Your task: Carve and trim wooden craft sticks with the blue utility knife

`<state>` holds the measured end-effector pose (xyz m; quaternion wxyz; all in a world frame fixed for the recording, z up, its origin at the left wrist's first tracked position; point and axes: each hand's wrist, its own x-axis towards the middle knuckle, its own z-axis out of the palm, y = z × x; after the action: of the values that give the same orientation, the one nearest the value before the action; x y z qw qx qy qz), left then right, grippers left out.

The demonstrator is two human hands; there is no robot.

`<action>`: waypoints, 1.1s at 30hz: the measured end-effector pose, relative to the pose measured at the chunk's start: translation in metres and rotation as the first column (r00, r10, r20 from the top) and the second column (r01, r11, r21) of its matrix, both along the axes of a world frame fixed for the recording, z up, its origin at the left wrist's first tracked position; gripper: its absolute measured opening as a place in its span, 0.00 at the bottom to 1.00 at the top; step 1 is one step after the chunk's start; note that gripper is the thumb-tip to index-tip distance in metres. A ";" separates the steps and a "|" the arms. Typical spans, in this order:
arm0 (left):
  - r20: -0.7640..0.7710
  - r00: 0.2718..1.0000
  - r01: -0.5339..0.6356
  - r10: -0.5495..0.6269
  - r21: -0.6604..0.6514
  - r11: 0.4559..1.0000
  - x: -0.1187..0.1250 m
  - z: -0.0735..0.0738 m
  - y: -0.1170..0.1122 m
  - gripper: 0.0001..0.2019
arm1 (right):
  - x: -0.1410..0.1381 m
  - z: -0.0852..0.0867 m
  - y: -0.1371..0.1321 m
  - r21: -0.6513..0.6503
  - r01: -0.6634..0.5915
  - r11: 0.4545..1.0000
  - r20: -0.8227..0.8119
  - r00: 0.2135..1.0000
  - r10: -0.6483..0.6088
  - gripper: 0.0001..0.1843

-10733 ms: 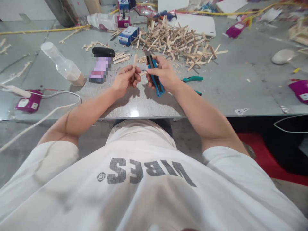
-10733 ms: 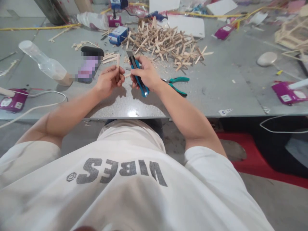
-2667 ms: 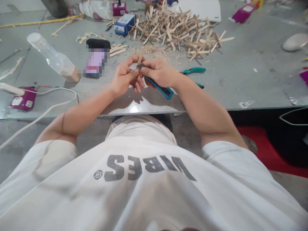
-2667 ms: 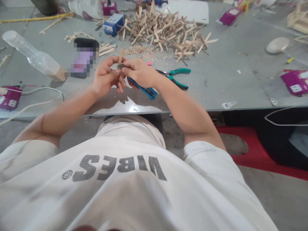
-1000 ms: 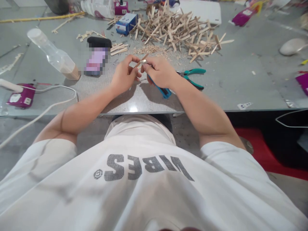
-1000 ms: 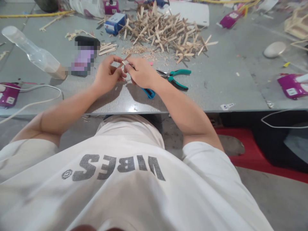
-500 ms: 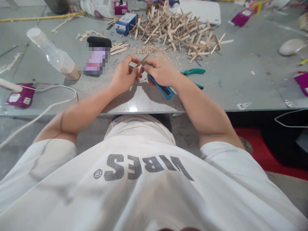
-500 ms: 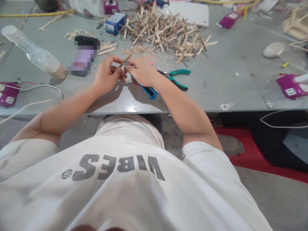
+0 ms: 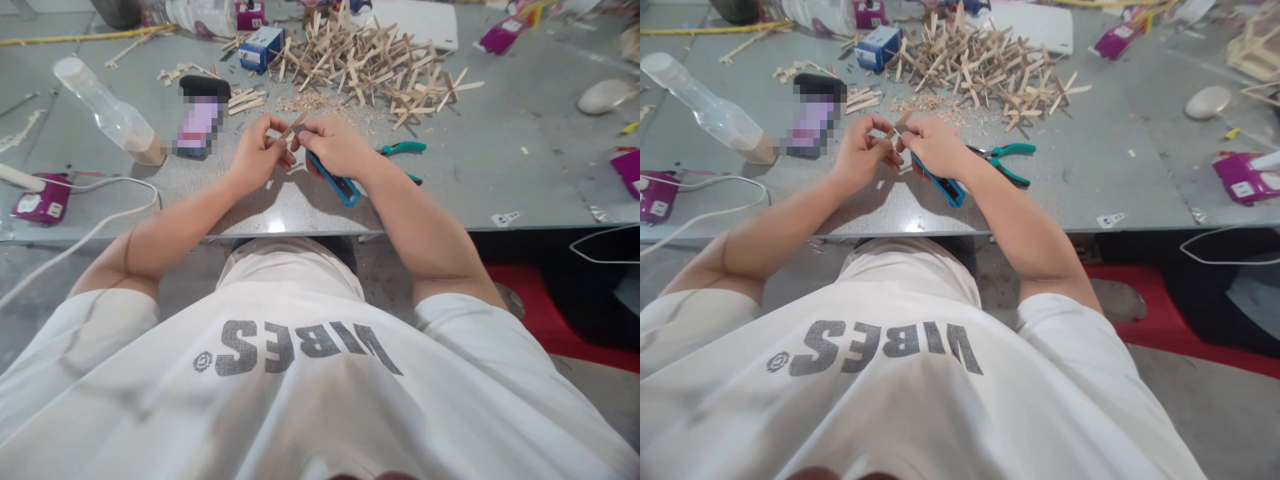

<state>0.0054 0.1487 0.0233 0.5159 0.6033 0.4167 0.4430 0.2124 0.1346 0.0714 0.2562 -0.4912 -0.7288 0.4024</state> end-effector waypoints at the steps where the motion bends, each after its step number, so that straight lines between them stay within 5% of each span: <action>1: -0.005 1.000 0.014 -0.014 -0.002 1.000 -0.001 0.000 0.000 0.06 | 0.000 0.001 -0.001 -0.014 0.004 1.000 0.012 1.000 -0.004 0.15; 7: -0.055 0.998 0.033 -0.033 0.001 0.999 -0.006 -0.001 0.002 0.09 | 0.005 -0.006 0.008 -0.054 -0.038 0.998 0.057 0.998 0.041 0.19; 16: 0.011 0.996 0.091 -0.091 0.006 0.996 -0.007 -0.004 0.007 0.12 | 0.006 -0.018 0.015 -0.002 -0.073 0.997 -0.128 0.989 0.072 0.19; 24: 0.108 0.985 0.134 -0.134 0.004 0.991 -0.004 0.001 0.002 0.08 | 0.002 -0.022 0.015 -0.094 -0.114 0.989 -0.210 0.973 0.092 0.23; 33: 0.072 0.986 0.152 -0.150 -0.027 0.988 -0.006 0.007 -0.004 0.12 | 0.002 -0.019 0.015 -0.073 -0.015 0.997 -0.271 0.963 -0.006 0.18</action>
<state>-0.0004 0.1450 0.0308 0.5720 0.6088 0.3586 0.4166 0.2141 0.1496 0.0524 0.3343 -0.4390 -0.6726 0.4931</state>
